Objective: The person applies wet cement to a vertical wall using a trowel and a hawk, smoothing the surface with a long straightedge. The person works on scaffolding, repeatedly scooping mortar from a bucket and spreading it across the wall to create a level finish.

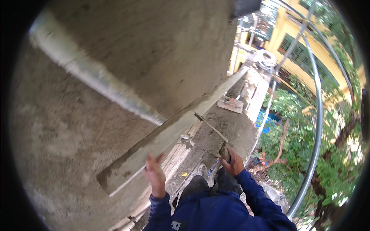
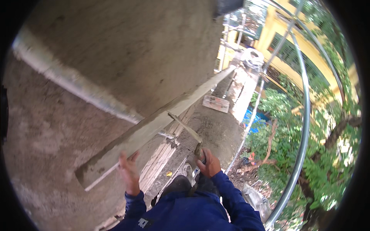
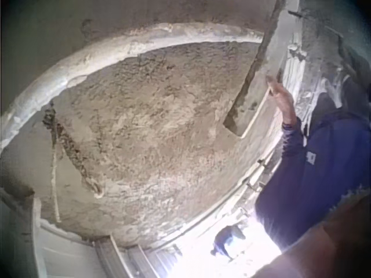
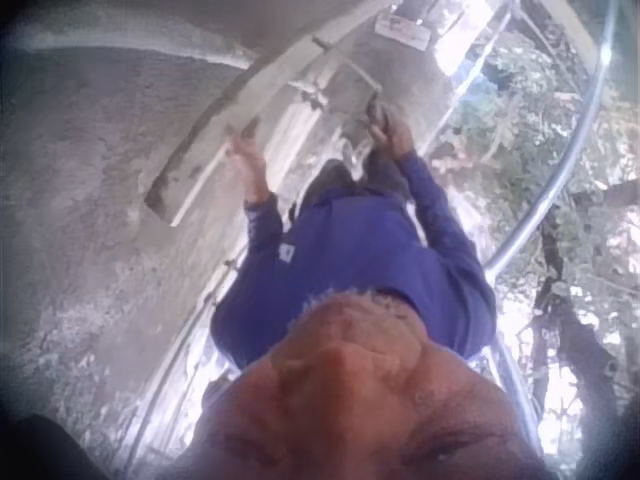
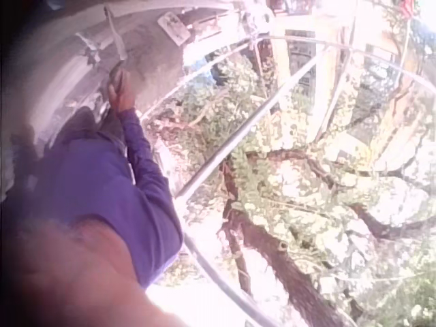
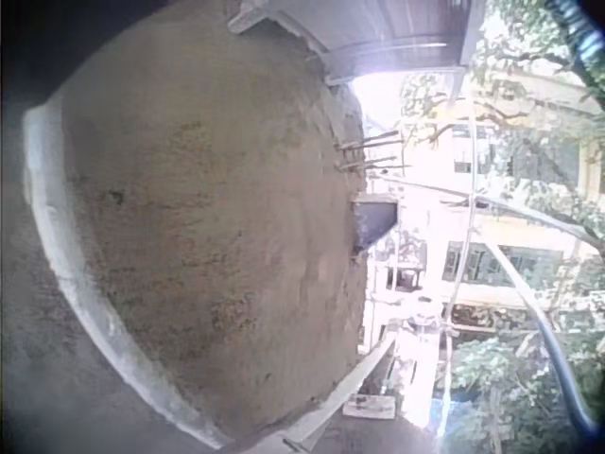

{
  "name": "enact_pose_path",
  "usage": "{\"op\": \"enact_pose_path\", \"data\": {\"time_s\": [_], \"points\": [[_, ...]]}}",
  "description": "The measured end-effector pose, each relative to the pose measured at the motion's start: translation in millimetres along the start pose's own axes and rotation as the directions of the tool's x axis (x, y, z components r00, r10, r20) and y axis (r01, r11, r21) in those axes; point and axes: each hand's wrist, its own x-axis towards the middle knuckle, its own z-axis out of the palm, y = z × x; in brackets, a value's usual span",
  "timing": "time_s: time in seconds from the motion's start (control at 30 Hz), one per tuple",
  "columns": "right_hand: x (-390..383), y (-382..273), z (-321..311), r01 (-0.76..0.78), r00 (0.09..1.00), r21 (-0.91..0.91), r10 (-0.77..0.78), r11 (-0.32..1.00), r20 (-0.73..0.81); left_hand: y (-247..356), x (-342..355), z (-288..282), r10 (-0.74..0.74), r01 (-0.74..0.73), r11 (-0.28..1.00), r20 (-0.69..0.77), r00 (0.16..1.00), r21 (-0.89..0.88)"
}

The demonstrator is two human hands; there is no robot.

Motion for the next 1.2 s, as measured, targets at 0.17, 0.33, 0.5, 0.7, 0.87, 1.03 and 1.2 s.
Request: {"op": "enact_pose_path", "data": {"time_s": [0.17,0.33,0.5,0.7,0.87,1.03,1.2], "points": [[-9.2,-87.2,-17.3,0.265,0.946,-0.125,-0.232,0.956,0.228,26.2,-23.1,26.3,-0.123,0.124,0.992,-0.115,0.986,0.008],[-9.2,-136.3,-40.6,0.427,0.849,-0.002,-0.400,0.904,0.345,30.1,-55.0,27.6,-0.063,0.082,0.978,-0.104,0.993,0.191],[-0.8,-178.0,-63.9,0.576,0.690,0.105,-0.551,0.811,0.469,7.5,-72.6,18.2,-0.071,0.082,0.963,-0.051,0.996,0.256],[-16.9,-232.6,-52.9,0.645,0.556,0.168,-0.609,0.745,0.566,-19.3,-77.7,16.3,0.182,-0.192,0.899,0.064,0.981,0.393],[-31.9,-248.1,-32.0,0.723,0.543,0.088,-0.642,0.685,0.541,27.7,-62.2,47.0,-0.036,0.049,0.980,-0.072,0.997,0.191],[-39.3,-247.7,-37.9,0.648,0.646,-0.074,-0.496,0.758,0.580,-9.1,-69.7,37.2,0.190,-0.165,0.946,-0.065,0.980,0.278],[-28.8,-230.7,-52.8,0.530,0.753,-0.130,-0.395,0.838,0.525,15.7,-66.1,37.5,0.365,-0.378,0.664,0.162,0.917,0.645]]}}
